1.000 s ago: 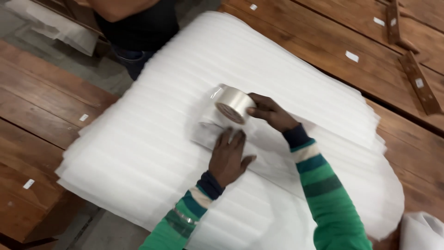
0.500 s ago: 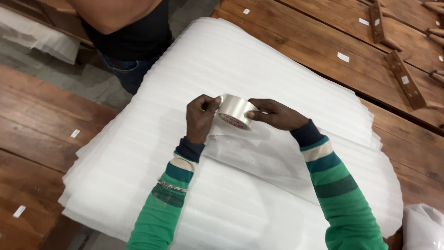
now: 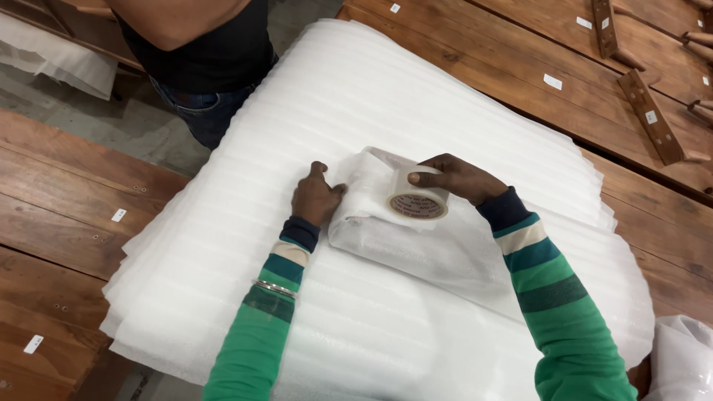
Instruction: The recorder is wrapping wooden table legs in foam sheets and securing them with adhesive tape.
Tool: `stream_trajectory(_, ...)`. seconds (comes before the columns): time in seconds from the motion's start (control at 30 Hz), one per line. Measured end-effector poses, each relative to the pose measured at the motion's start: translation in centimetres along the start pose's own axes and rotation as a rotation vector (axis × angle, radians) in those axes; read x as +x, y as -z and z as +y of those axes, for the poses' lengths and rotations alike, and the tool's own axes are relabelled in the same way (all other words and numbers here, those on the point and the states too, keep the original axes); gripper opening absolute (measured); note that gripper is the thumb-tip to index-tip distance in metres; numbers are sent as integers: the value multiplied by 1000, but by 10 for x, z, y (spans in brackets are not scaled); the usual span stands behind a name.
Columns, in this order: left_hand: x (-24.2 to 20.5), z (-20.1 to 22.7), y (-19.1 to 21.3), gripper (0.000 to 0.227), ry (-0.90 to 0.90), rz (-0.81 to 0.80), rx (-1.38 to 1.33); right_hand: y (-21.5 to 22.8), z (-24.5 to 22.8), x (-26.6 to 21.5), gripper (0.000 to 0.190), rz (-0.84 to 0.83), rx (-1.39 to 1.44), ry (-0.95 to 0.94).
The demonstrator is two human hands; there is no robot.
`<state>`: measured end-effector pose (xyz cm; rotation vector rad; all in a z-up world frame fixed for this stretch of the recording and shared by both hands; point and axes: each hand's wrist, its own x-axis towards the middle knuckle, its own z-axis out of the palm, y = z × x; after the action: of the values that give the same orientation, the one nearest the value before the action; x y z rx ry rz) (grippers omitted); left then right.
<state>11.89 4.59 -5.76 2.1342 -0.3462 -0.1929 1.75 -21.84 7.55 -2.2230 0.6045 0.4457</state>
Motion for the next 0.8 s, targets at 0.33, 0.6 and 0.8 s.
stream_trajectory(0.33,-52,63,9,96,-309,-127,72,-4,15,-5,94,2,76,118)
stream_trajectory(0.6,-73,100,-8,104,-764,-26,422,33,-9,-63,72,-161,-198,450)
stream_trajectory(0.8,-78,102,-6,102,-779,-22,549,39,49,-138,55,87,-856,450)
